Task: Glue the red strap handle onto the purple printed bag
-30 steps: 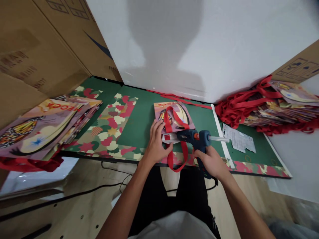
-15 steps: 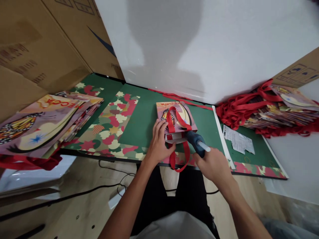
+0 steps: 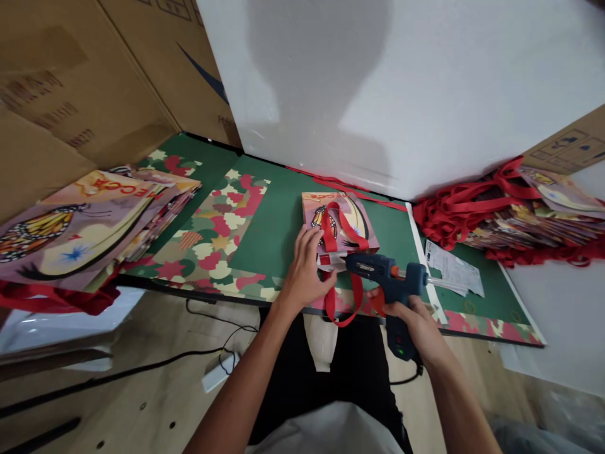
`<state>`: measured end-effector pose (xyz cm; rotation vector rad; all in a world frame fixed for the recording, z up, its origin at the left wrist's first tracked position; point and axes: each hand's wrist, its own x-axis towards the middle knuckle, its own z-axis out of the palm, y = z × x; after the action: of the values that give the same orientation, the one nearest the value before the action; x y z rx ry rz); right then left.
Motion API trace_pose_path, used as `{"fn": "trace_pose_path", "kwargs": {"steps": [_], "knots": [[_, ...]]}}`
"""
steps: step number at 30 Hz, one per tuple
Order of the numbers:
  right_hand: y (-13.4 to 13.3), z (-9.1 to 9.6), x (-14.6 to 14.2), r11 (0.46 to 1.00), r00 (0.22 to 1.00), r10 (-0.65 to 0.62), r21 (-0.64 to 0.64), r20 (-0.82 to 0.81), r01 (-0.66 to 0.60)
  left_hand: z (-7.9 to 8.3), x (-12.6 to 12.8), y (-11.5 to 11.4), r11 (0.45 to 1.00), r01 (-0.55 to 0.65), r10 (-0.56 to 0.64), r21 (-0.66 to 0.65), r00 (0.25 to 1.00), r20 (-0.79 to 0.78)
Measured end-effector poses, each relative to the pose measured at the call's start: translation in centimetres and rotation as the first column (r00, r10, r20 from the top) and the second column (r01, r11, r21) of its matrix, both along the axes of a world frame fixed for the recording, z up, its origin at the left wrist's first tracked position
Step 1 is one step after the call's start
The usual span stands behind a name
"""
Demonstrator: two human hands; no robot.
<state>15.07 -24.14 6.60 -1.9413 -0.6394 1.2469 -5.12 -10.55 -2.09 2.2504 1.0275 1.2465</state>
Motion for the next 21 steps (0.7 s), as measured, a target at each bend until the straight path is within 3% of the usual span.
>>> {"fn": "trace_pose_path", "kwargs": {"steps": [6,17,21], "knots": [[2.1,-0.6,-1.5,1.000,0.992,0.019,-0.017,-0.126,-0.021,-0.2,-0.1,0.0,1.000,0.003,-0.003,0.018,1.000,0.010],[3.3,-1.6,-0.6,0.991,0.993,0.100,-0.078,-0.069,-0.105,-0.4,-0.2,0.3,0.999,0.016,-0.016,0.028,1.000,0.016],[3.6,-1.2,-1.1,0.992,0.992,0.107,-0.063,-0.066,-0.111,-0.5,-0.1,0.4,0.999,0.015,-0.016,0.036,1.000,0.017]]}}
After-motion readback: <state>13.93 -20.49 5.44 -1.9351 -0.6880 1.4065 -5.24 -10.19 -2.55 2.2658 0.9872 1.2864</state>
